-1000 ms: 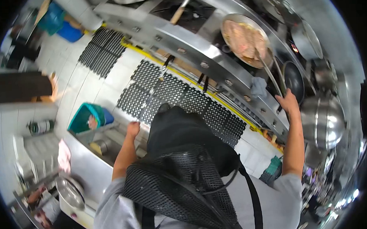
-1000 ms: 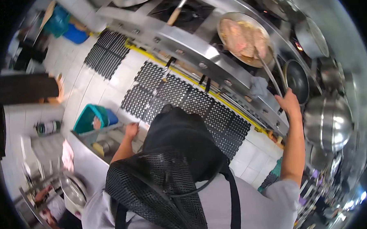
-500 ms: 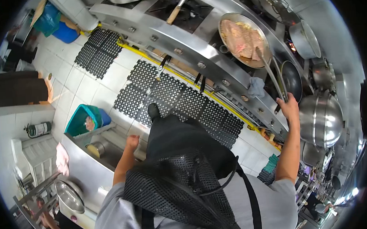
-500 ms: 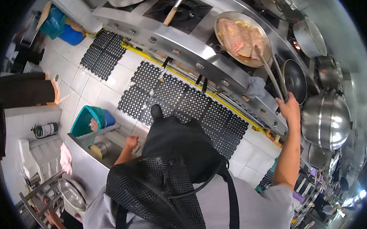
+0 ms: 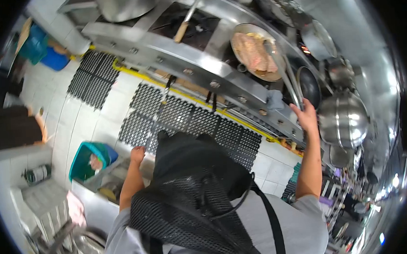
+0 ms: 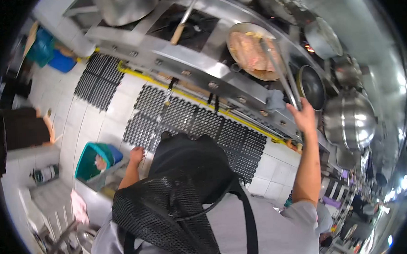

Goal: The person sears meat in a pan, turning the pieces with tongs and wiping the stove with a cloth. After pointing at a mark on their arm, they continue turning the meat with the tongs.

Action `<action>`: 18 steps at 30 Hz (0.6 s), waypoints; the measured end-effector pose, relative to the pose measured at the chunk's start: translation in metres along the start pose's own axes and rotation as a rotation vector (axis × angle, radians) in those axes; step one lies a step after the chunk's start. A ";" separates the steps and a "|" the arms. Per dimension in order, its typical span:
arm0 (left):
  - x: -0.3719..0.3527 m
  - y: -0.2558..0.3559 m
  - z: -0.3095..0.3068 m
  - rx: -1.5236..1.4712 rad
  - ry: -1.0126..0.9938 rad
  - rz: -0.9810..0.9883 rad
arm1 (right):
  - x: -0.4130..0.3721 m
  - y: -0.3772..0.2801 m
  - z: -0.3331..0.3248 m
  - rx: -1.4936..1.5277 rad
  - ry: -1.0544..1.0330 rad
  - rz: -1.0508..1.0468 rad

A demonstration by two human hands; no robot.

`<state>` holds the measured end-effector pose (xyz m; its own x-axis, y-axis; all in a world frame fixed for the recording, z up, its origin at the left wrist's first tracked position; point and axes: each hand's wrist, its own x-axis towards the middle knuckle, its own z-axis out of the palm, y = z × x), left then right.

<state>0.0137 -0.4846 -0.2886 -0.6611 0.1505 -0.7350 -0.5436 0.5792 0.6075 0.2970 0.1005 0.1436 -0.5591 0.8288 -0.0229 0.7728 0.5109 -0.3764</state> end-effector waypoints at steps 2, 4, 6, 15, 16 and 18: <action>0.014 0.007 -0.010 -0.039 -0.060 0.008 | -0.007 -0.021 -0.002 -0.004 -0.019 0.082; 0.022 0.007 -0.019 0.007 -0.060 0.048 | -0.014 -0.030 -0.001 -0.004 -0.006 0.087; 0.032 0.001 -0.032 0.036 -0.050 -0.006 | -0.018 -0.029 0.003 0.003 -0.004 0.086; 0.039 -0.005 -0.054 0.042 -0.019 -0.152 | -0.008 -0.051 0.029 -0.207 -0.118 0.132; 0.045 -0.009 -0.051 0.045 -0.019 -0.148 | -0.004 -0.049 0.035 -0.275 -0.139 0.125; 0.055 -0.014 -0.038 0.165 -0.170 -0.024 | 0.005 -0.045 0.046 -0.323 -0.148 0.113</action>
<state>-0.0349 -0.5153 -0.3266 -0.5453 0.2596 -0.7971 -0.4570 0.7051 0.5422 0.2454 0.0709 0.1177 -0.4841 0.8540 -0.1905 0.8738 0.4834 -0.0532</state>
